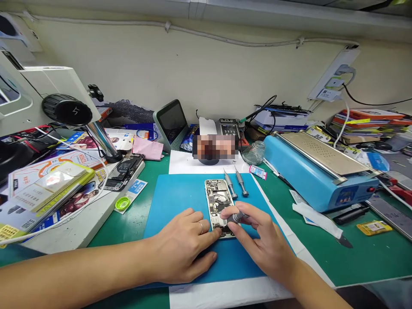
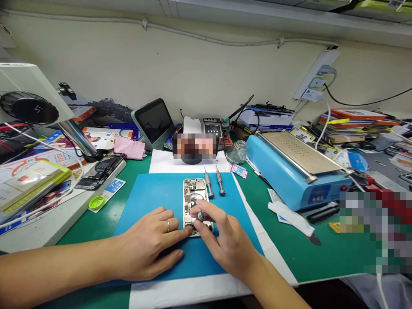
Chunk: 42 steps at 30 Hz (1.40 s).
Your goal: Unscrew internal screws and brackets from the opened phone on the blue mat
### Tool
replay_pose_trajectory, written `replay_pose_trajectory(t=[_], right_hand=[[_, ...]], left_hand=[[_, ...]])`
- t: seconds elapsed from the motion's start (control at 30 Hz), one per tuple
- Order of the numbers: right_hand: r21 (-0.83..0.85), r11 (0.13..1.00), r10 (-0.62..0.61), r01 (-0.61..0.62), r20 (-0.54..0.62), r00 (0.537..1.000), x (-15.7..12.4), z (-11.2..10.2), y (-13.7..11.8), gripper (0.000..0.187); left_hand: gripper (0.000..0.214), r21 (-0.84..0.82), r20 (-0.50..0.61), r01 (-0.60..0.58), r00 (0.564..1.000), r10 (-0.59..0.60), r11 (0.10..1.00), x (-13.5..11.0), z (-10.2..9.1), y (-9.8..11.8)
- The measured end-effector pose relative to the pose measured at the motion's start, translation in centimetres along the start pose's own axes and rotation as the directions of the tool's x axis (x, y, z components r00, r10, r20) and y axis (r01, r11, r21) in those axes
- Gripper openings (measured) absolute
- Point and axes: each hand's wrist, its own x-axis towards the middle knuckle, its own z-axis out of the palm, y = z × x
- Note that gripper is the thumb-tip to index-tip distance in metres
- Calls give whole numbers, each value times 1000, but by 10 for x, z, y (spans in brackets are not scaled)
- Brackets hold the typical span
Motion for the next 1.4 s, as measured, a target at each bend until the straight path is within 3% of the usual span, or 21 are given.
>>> replay_pose_trajectory(t=[0.17, 0.37, 0.57, 0.8, 1.4], right_hand=[[38, 999, 25, -29, 92, 995, 10, -6, 4, 51], [51, 999, -11, 13, -37, 999, 8, 1, 9, 51], [8, 999, -33, 33, -72, 997, 6, 4, 8, 58], [-84, 993, -87, 79, -93, 992, 13, 1, 8, 56], [-108, 991, -94, 85, -81, 992, 13, 2, 9, 60]], left_hand=[[22, -3, 10, 3, 1000, -3, 1000, 1, -1, 0], [31, -2, 32, 6, 999, -6, 1000, 0, -1, 0], [34, -4, 42, 7, 999, -7, 1000, -1, 1, -1], [33, -7, 32, 0, 999, 0, 1000, 0, 0, 0], [33, -11, 6, -18, 1000, 18, 1000, -2, 0, -1]])
